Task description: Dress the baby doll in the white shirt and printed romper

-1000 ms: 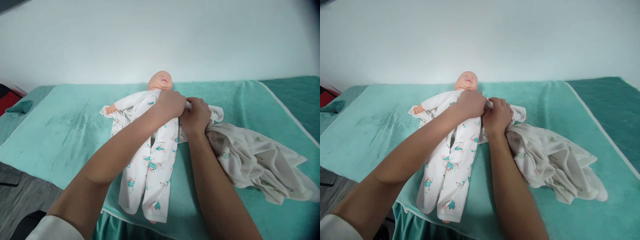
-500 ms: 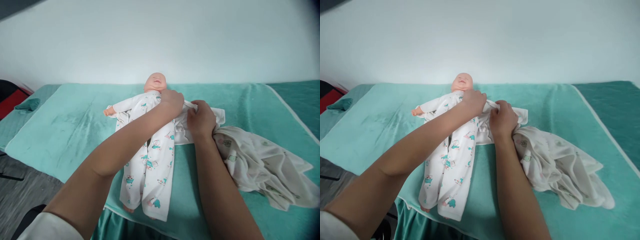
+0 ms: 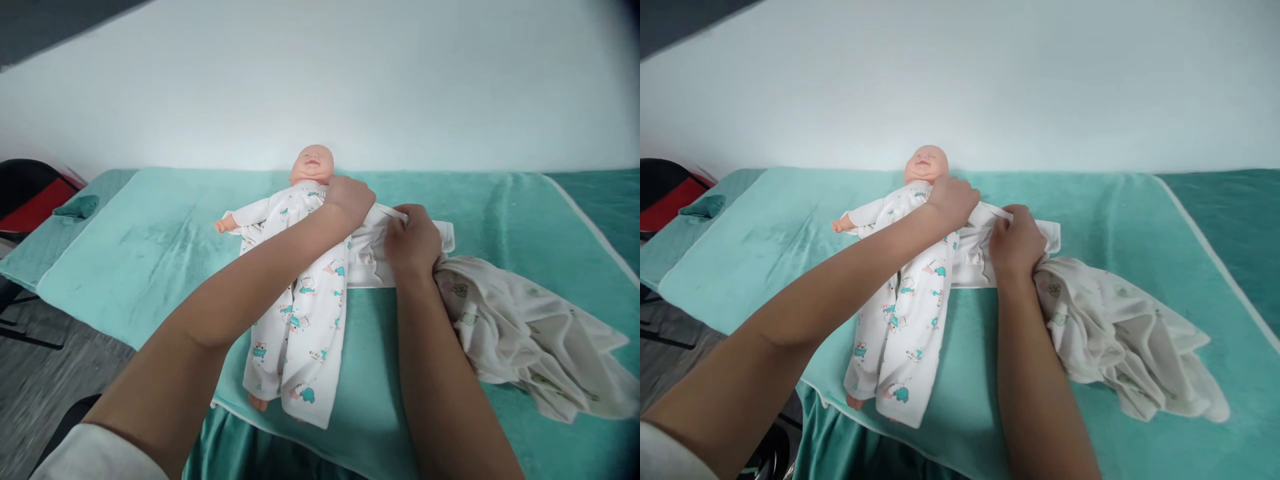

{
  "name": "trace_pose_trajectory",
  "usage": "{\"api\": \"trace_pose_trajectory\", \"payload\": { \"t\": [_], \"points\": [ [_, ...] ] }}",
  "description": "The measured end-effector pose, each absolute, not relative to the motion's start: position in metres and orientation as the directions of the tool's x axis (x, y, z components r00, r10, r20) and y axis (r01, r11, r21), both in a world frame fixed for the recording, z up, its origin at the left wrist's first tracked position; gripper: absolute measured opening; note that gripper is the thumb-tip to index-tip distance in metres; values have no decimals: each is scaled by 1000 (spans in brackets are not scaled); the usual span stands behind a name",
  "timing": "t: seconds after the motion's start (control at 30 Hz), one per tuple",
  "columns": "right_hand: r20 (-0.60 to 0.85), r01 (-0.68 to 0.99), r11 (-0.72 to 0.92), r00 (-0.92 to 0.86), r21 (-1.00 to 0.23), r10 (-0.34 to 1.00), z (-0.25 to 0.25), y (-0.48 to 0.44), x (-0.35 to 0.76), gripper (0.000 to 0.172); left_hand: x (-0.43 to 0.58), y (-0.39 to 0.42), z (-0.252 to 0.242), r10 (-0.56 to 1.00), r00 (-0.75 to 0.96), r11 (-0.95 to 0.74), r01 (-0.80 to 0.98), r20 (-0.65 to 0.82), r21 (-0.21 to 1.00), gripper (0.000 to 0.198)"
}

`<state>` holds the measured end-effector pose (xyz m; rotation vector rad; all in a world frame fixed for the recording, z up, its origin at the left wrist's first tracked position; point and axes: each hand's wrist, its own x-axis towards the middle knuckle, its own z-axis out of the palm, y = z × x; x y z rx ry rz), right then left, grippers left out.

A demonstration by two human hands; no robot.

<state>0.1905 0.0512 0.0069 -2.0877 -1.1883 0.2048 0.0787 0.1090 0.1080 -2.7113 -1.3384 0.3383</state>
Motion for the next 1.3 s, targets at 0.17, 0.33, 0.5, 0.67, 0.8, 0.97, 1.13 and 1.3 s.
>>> {"api": "trace_pose_trajectory", "payload": {
  "t": [0.17,0.33,0.5,0.67,0.8,0.97,1.13,1.3],
  "points": [
    [217,627,-274,592,-729,776,2,49,200,40,63,106,125,824,555,-565,798,-110,-208,46],
    [204,575,-248,608,-780,768,-5,49,211,36,46,105,138,832,551,-548,794,-71,-264,48],
    [185,513,-227,633,-828,752,-4,52,219,30,34,105,142,851,521,-519,821,-58,-240,48],
    [208,458,-146,636,-877,743,-8,56,221,23,33,106,137,875,483,-479,848,-42,-225,54],
    [179,245,13,671,-970,720,-14,66,224,22,41,108,122,873,485,-483,852,-45,-203,53],
    [125,53,124,712,-991,691,-12,68,226,32,48,107,104,873,482,-488,858,-74,-159,49],
    [446,465,164,602,-870,663,-4,61,195,30,11,88,97,874,472,-479,877,116,38,35],
    [514,549,384,99,-742,852,0,53,144,38,-72,73,70,897,240,-420,725,372,546,40]
  ]
}}
